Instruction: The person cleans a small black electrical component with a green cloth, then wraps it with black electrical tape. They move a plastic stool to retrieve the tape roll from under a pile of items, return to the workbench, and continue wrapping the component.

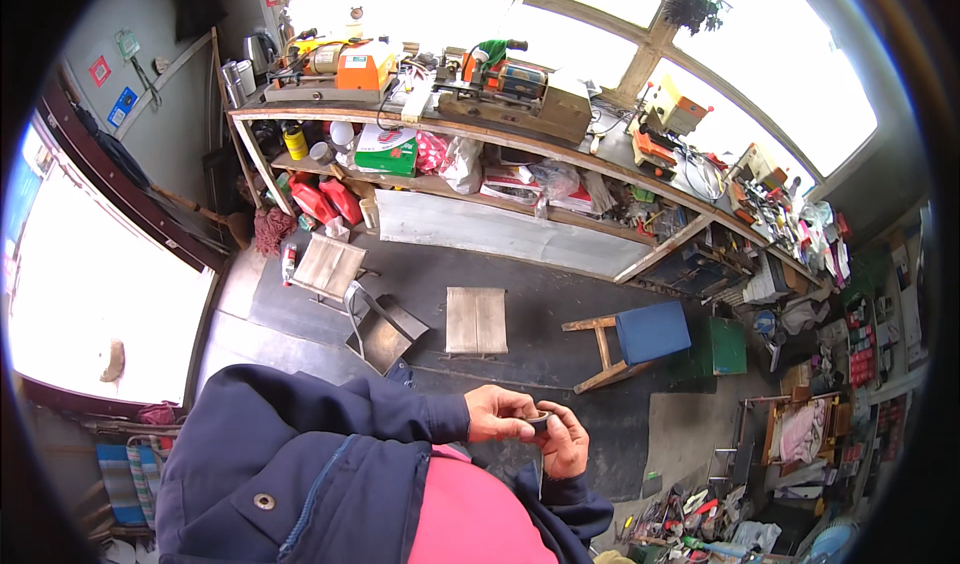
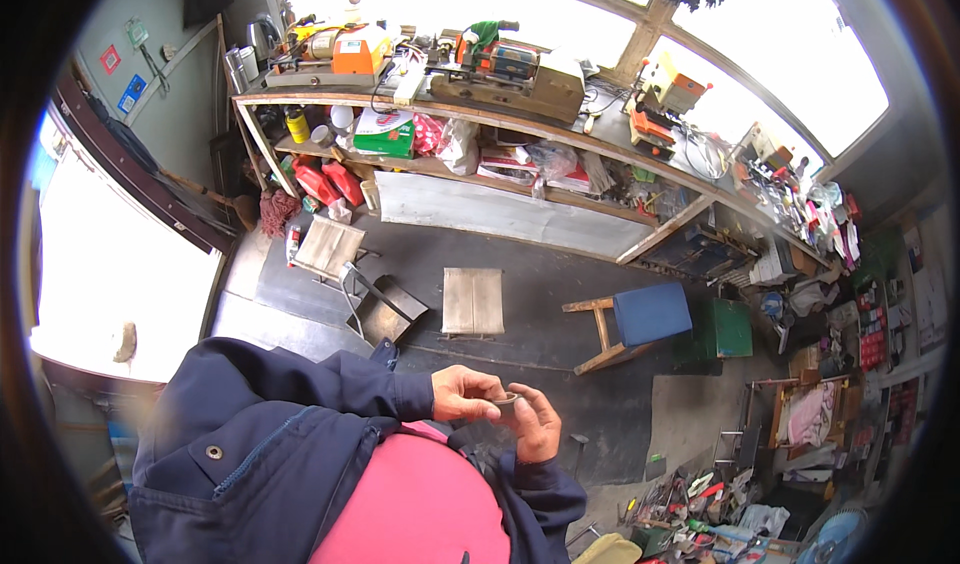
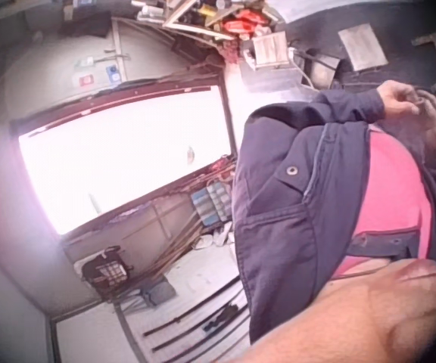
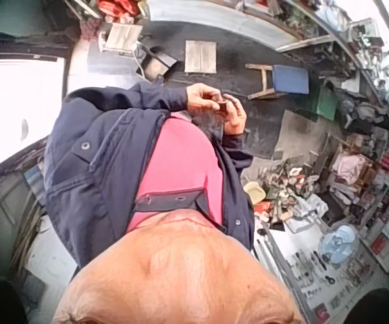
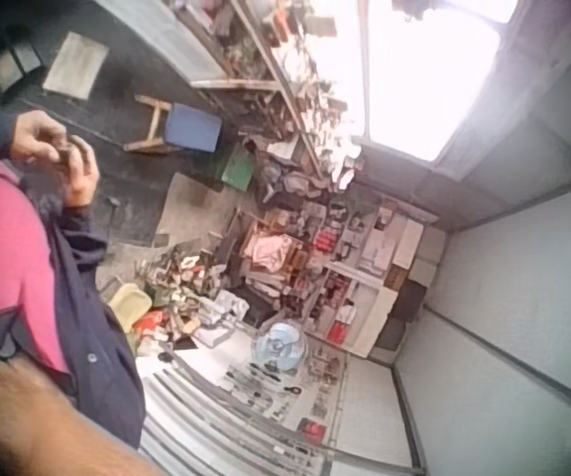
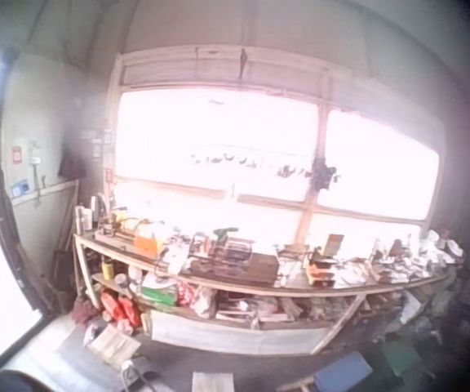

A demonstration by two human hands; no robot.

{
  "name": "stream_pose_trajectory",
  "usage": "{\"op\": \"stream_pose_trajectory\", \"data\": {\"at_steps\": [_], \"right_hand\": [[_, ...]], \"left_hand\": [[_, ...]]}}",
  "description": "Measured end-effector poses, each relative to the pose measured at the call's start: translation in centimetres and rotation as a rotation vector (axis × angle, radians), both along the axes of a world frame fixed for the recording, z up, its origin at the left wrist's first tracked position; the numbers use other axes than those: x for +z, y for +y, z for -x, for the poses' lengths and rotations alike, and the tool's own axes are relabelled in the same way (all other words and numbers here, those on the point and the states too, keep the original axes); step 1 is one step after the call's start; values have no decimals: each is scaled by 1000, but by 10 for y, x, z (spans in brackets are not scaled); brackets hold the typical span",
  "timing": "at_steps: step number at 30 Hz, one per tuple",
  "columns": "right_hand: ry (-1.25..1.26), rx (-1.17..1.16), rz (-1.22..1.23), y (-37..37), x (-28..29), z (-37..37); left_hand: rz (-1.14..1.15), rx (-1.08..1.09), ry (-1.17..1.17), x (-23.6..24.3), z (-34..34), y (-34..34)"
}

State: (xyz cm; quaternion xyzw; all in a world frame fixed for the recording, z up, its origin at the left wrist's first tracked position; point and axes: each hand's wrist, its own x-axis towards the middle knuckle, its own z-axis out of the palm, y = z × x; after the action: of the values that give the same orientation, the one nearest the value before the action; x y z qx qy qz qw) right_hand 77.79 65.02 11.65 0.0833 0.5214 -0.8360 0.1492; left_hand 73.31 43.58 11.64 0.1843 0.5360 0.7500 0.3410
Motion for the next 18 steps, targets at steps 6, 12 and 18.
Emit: {"op": "stream_pose_trajectory", "data": {"at_steps": [6,12,18], "right_hand": [[47,66,65,38,0,58],[152,95,-110,62,17,132],[279,217,-242,78,31,216]], "left_hand": [[-12,7,-1,8,49,28],[-44,15,14,8,127,57],[-132,28,47,1,203,73]]}}
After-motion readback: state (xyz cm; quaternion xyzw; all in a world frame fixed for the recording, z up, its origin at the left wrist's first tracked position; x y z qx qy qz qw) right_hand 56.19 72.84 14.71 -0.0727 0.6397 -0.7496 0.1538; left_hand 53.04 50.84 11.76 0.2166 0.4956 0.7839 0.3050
